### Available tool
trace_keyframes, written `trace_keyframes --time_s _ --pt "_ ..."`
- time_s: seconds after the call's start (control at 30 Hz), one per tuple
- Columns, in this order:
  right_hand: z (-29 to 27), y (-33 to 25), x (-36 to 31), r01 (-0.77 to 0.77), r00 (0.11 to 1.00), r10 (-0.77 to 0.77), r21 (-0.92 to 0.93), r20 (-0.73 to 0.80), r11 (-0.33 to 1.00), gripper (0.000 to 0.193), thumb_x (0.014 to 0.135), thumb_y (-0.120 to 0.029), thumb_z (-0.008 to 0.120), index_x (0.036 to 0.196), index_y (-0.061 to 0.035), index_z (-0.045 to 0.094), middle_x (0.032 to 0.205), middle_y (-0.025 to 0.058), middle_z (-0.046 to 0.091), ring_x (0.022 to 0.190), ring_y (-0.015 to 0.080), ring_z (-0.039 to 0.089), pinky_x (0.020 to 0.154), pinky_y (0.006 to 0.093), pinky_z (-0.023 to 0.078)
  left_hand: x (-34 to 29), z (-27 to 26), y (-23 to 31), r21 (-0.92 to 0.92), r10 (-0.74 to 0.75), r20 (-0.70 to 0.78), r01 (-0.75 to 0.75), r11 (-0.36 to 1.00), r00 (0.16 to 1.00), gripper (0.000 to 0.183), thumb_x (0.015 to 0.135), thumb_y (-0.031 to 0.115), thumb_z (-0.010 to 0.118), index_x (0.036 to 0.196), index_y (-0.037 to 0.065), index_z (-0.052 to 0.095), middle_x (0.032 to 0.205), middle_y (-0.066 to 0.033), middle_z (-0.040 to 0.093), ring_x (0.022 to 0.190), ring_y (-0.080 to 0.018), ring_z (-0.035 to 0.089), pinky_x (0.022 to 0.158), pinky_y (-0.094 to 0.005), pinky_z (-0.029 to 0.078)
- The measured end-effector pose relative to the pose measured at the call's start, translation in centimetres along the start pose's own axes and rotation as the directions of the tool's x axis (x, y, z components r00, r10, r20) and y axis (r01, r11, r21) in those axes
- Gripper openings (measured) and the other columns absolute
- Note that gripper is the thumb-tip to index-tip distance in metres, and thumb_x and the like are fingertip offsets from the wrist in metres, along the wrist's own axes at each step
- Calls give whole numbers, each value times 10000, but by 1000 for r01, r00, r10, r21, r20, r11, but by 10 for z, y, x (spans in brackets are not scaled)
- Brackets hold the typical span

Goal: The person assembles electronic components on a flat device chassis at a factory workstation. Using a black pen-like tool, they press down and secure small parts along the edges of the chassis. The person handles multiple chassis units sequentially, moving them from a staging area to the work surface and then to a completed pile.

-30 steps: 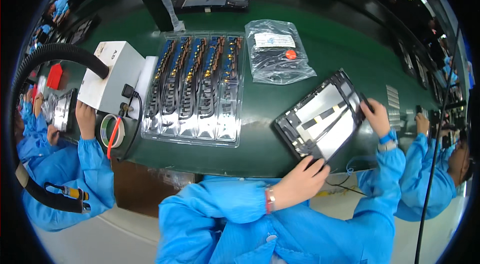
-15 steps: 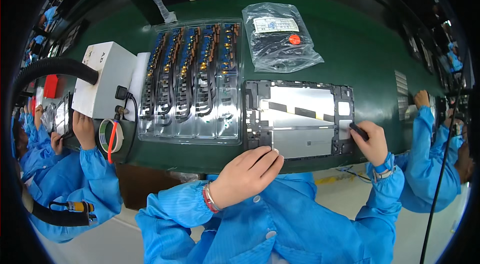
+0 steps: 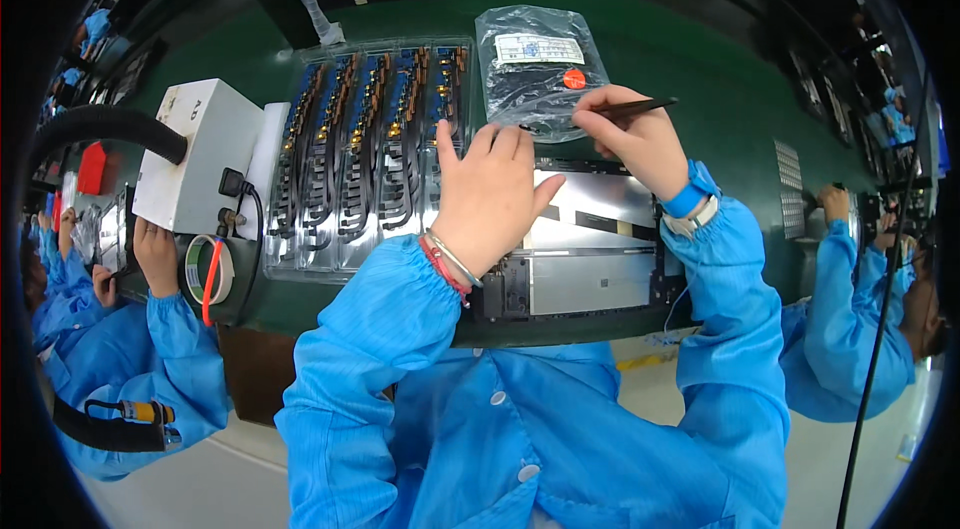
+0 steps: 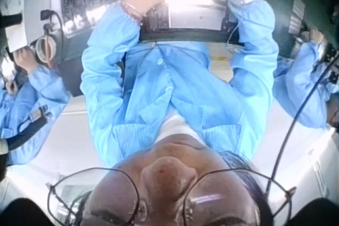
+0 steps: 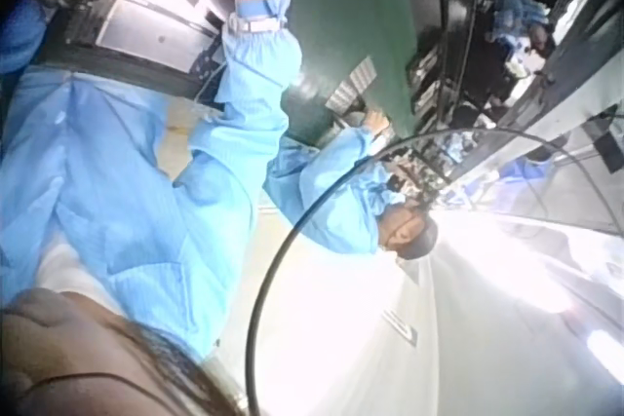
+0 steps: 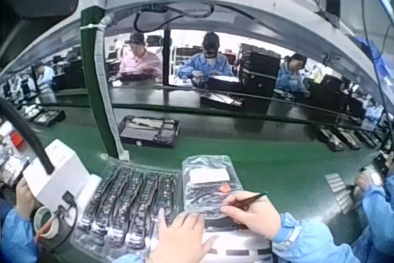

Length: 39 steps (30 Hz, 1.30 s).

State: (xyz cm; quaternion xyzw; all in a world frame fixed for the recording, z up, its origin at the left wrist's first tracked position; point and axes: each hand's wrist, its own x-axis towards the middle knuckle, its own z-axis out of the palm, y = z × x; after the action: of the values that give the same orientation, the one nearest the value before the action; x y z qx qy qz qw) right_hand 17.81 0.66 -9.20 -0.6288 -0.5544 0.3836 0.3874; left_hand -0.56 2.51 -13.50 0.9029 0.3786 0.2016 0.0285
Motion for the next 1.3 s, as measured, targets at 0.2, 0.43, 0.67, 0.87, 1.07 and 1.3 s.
trace_keyframes --time_s 0.2,0.43,0.67,0.87,1.07,1.3 --pt "-2 25 7 253 961 -252 -3 -114 967 202 752 -12 652 953 -24 639 821 41 593 780 110 576 737 209 479 0 -3 -2 -61 -32 -7 32 998 999 409 809 376 557 1005 21 606 1156 -99 514 1122 -225 459 940 -592 265" --pt "-14 27 -4 76 997 -76 2 -26 997 230 755 20 637 981 -23 642 874 56 564 781 101 576 703 210 482 -2 4 -3 -159 -12 -82 -1 987 997 390 784 331 598 972 -11 602 1248 -145 450 1184 -277 417 945 -531 304" --pt "-12 32 -1 289 945 -317 -240 -84 927 233 752 22 627 982 -12 635 905 82 615 796 142 619 733 237 500 0 3 -5 -244 1 -87 -23 970 996 379 756 279 630 972 -30 591 1273 -157 430 1190 -292 417 933 -460 361" --pt "-15 31 -2 133 973 -174 -248 -152 960 202 735 -13 652 937 -18 653 850 87 663 807 146 642 733 243 499 1 2 -4 -242 7 -66 -23 970 998 380 760 278 624 981 -28 587 1267 -160 433 1194 -296 413 938 -457 356" --pt "-15 33 -1 127 977 -165 -254 -134 959 195 739 -17 653 934 -15 654 851 90 666 801 149 642 728 238 493 -1 1 -5 -245 14 -68 -30 969 998 378 756 272 628 980 -29 583 1262 -163 436 1195 -302 411 940 -464 352" --pt "-18 36 -1 143 973 -175 -205 -148 968 183 742 -14 658 925 -20 664 829 79 667 782 129 627 721 234 489 0 3 -3 -235 27 -81 -45 971 996 373 755 267 631 991 -19 587 1260 -162 437 1206 -299 400 951 -484 334"
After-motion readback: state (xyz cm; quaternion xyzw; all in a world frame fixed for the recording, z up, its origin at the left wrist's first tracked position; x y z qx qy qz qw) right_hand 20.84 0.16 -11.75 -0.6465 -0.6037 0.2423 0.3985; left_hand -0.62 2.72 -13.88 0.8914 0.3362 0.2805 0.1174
